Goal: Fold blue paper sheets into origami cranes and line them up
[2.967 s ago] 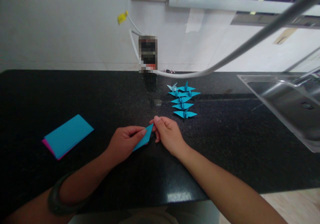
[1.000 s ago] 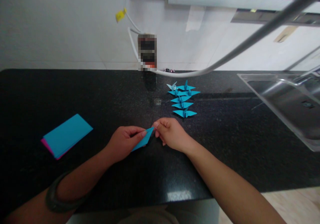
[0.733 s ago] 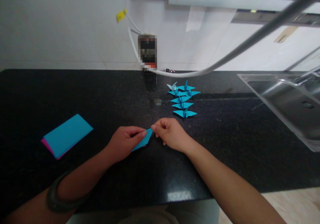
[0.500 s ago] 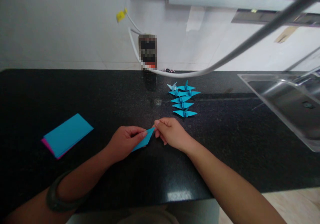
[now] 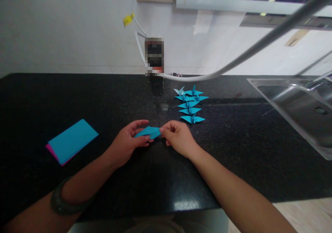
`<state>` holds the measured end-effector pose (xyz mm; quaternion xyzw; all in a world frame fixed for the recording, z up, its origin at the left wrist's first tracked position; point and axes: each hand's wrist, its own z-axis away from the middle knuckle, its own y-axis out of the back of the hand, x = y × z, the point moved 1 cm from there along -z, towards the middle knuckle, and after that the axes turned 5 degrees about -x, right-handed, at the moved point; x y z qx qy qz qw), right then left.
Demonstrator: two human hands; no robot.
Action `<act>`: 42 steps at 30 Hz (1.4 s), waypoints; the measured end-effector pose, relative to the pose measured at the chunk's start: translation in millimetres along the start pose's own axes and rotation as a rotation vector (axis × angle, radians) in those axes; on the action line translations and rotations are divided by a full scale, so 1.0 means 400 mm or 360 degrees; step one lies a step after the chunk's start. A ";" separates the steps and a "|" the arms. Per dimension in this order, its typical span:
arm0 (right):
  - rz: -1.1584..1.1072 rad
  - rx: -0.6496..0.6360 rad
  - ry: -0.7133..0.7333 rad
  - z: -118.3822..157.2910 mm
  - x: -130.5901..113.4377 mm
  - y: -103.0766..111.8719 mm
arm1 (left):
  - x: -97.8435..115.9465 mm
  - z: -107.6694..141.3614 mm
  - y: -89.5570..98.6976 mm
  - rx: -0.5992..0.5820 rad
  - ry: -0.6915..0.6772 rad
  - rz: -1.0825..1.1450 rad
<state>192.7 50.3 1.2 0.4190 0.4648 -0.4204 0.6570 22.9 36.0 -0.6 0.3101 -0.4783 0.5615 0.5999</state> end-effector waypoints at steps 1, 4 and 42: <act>0.0000 -0.0014 -0.0026 0.001 -0.001 -0.001 | 0.000 -0.002 0.002 0.0064 -0.0032 0.0020; 0.0042 -0.0132 -0.0098 0.006 0.001 -0.007 | -0.001 -0.006 0.006 0.0118 -0.0111 0.0009; 0.0318 0.0023 0.0135 0.021 0.027 -0.051 | -0.011 0.004 -0.016 -0.0086 0.0053 0.0096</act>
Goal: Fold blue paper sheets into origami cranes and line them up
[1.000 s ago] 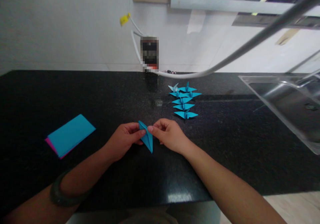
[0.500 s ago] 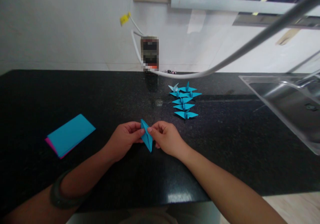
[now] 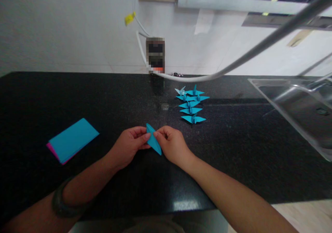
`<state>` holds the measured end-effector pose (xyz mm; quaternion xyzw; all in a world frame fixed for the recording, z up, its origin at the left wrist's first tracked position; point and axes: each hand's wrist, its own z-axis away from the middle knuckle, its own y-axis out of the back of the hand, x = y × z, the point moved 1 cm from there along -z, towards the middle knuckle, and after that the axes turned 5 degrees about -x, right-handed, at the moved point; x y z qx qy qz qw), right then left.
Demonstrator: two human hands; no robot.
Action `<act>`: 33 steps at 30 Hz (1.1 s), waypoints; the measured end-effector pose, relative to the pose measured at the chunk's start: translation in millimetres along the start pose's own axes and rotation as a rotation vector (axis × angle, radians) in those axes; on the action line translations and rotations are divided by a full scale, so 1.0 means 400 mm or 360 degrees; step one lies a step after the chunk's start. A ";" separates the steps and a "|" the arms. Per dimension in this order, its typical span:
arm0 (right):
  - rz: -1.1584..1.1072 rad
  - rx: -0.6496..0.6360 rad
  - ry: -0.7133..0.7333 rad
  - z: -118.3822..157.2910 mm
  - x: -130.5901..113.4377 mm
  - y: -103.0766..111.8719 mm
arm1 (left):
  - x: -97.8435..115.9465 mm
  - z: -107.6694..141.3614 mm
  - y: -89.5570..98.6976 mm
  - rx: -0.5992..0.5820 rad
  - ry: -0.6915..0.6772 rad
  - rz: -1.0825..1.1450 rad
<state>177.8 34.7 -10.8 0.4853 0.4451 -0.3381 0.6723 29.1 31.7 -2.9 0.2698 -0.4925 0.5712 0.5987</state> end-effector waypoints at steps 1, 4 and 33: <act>0.0022 0.0011 0.0021 0.000 0.001 0.000 | -0.001 0.000 0.001 -0.0004 -0.0003 0.0000; 0.0053 0.0026 0.0058 -0.001 0.003 -0.001 | -0.004 0.000 0.004 -0.0027 -0.0018 -0.0001; 0.0031 -0.0212 0.0126 0.004 0.000 0.008 | 0.006 0.005 0.011 0.0082 -0.0224 -0.0109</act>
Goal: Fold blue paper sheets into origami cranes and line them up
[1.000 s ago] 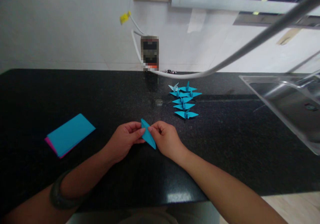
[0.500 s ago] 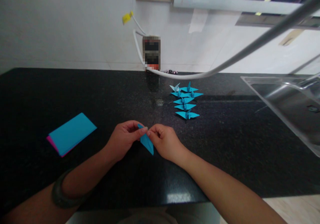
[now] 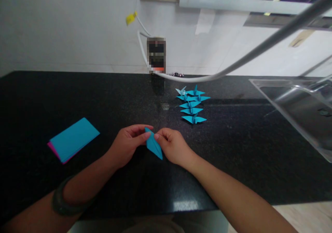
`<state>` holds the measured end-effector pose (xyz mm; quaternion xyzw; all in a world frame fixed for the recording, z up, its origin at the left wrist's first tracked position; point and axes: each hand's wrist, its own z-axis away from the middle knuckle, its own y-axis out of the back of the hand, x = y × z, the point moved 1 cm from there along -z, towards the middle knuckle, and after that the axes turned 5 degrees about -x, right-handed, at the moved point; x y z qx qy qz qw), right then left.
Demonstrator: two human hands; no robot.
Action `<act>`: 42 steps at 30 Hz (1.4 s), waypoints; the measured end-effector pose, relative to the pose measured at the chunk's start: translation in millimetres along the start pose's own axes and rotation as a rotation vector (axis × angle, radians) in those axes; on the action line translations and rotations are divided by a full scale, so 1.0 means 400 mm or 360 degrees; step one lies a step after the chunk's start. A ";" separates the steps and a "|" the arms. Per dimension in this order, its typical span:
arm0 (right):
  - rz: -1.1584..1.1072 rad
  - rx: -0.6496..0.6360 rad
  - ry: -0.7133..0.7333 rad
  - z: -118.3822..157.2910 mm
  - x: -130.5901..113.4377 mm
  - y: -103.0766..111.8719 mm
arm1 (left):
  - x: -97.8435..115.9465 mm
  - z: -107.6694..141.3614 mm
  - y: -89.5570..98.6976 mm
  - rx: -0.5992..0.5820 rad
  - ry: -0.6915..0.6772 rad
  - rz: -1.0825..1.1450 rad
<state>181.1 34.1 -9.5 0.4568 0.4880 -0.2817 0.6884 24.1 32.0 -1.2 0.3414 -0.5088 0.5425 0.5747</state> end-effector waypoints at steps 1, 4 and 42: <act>0.0072 0.0034 0.0032 0.000 0.000 0.002 | -0.002 -0.001 0.001 -0.0007 -0.0003 -0.0042; 0.0304 0.0203 0.0209 0.000 -0.008 0.009 | -0.007 -0.003 0.004 -0.0048 -0.0042 -0.0289; 0.0640 0.0213 0.0429 -0.001 -0.013 0.008 | -0.016 -0.002 -0.006 -0.0082 -0.0067 -0.0340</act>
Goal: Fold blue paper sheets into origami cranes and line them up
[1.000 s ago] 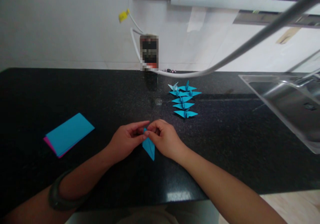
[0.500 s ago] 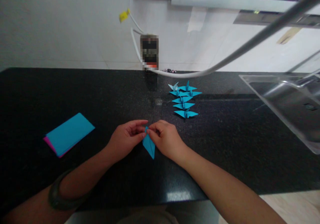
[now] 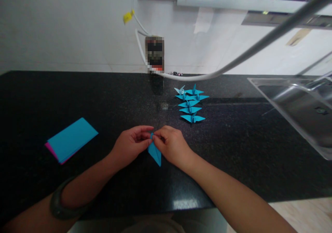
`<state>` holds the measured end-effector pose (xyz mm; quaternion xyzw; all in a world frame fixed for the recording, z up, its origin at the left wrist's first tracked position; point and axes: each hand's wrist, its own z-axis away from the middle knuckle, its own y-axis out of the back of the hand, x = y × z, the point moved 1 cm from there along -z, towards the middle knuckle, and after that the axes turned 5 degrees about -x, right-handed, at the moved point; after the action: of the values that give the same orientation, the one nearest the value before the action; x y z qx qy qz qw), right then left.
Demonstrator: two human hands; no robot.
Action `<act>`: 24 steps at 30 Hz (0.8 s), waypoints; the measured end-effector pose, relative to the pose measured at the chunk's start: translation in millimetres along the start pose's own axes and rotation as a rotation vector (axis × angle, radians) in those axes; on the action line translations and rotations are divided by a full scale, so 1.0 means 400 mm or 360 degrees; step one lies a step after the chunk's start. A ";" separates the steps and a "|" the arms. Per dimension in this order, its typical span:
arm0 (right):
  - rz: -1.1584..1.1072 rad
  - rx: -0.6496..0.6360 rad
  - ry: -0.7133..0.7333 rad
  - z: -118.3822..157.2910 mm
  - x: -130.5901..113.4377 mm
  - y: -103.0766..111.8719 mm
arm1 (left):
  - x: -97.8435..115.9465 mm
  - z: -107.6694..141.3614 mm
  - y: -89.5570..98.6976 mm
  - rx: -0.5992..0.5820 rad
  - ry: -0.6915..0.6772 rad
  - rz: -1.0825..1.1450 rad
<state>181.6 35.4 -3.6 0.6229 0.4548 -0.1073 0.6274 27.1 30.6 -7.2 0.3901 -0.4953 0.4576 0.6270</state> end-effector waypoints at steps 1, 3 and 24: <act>0.0008 0.0000 -0.0002 0.000 0.000 0.000 | 0.001 0.000 -0.001 0.0005 0.0003 0.0007; 0.0013 0.0002 0.0000 0.001 -0.001 -0.001 | 0.002 0.000 -0.002 0.0016 0.0011 0.0022; -0.0114 0.0068 -0.0173 0.001 -0.003 -0.004 | -0.003 -0.001 -0.002 0.0014 0.0017 0.0090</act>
<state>179.9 34.3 -4.0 0.6127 0.4396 -0.1731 0.6335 28.0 30.4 -8.4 0.3762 -0.5008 0.4795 0.6146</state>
